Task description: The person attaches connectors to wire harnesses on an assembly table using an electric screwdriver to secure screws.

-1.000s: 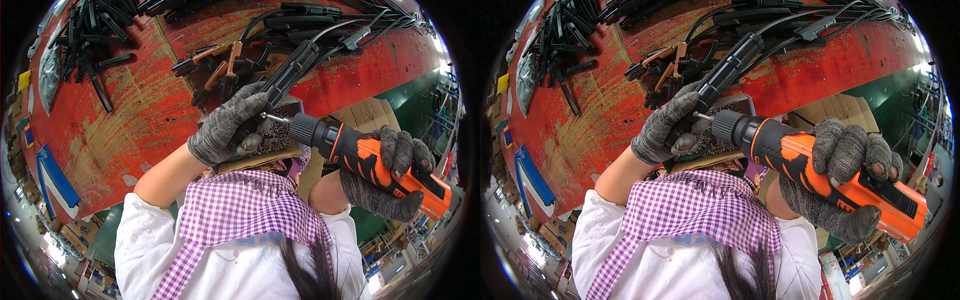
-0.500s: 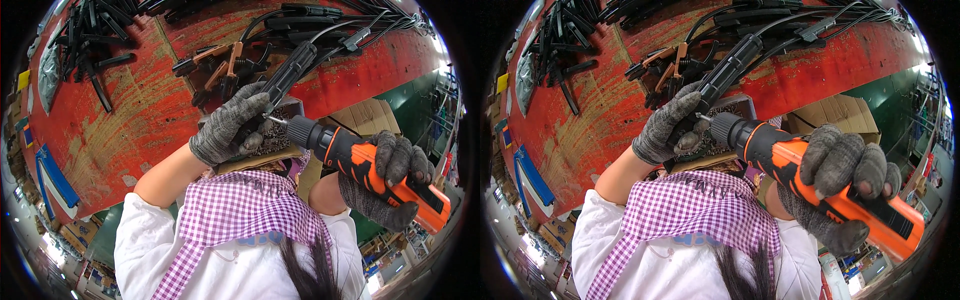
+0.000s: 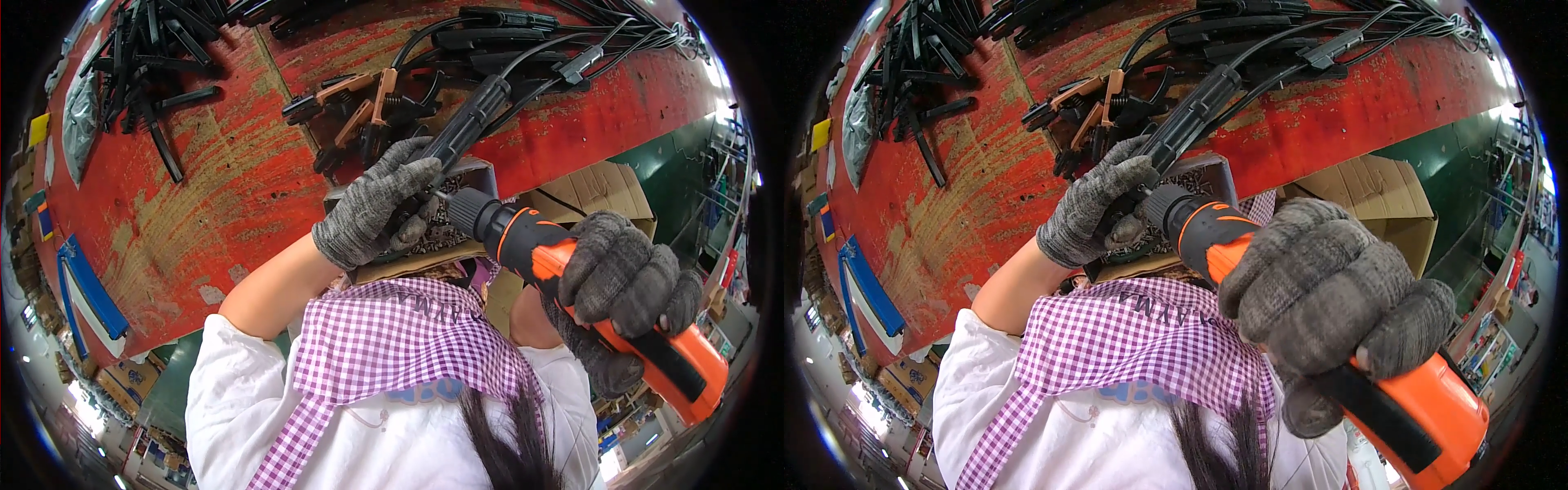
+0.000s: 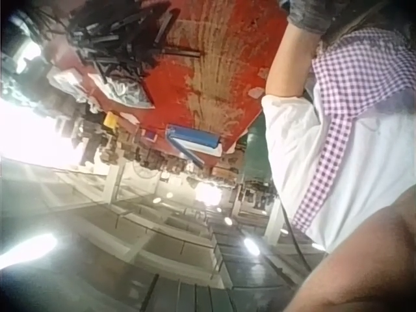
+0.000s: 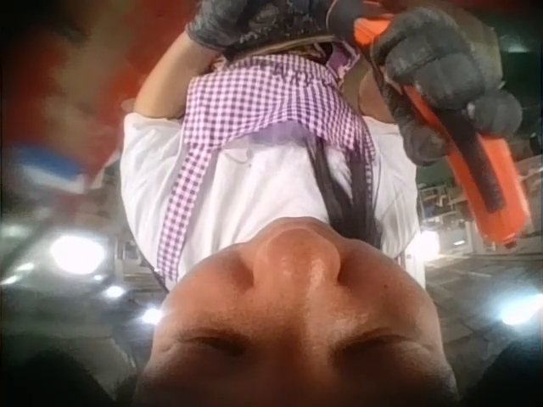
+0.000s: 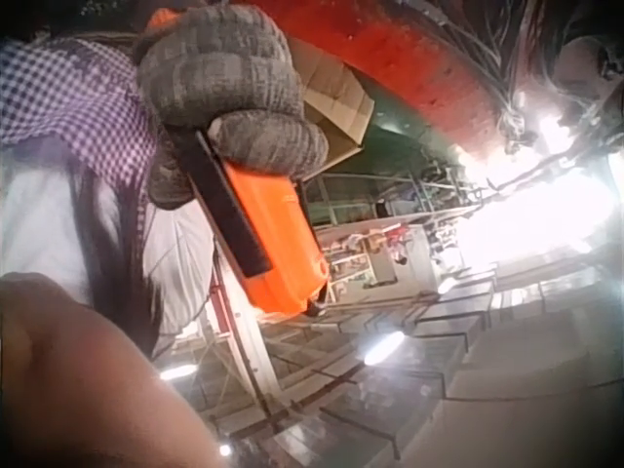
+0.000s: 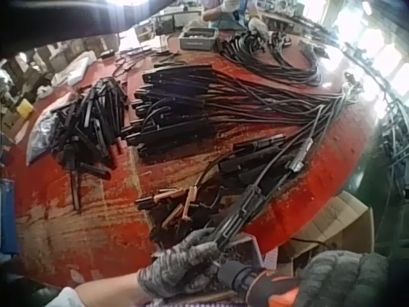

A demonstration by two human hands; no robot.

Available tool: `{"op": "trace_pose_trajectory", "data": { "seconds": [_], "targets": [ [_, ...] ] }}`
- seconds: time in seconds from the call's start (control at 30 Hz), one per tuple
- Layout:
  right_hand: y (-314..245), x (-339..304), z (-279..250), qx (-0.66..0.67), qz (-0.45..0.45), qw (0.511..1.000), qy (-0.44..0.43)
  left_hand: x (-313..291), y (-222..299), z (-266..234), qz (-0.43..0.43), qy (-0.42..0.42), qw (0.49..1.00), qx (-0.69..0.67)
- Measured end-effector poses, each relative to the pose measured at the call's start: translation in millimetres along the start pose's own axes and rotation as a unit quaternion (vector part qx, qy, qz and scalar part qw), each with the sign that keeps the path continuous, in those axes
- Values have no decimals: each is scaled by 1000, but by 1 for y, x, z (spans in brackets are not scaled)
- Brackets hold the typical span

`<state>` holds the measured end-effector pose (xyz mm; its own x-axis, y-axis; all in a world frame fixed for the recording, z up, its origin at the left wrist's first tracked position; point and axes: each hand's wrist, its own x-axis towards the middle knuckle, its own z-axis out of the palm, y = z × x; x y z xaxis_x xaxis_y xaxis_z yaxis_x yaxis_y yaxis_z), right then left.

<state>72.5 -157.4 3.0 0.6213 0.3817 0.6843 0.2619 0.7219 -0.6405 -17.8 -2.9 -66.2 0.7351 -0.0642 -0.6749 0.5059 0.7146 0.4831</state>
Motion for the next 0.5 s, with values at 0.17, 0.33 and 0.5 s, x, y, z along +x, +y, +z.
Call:
{"op": "trace_pose_trajectory", "data": {
  "seconds": [0.17, 0.33, 0.5],
  "targets": [
    [2, -1, 0, 8, 9, 1000, -26, 4, -4, -5, -10, -21, 999, -49],
    [-2, -1, 5, 14, 4, 999, 47, 0, -1, -2, -4, -38, 999, 21],
    [-20, 9, -31, 111, -21, 992, -47, 8, 27, -1, 248, -50, 924, 285]
  ]
}}
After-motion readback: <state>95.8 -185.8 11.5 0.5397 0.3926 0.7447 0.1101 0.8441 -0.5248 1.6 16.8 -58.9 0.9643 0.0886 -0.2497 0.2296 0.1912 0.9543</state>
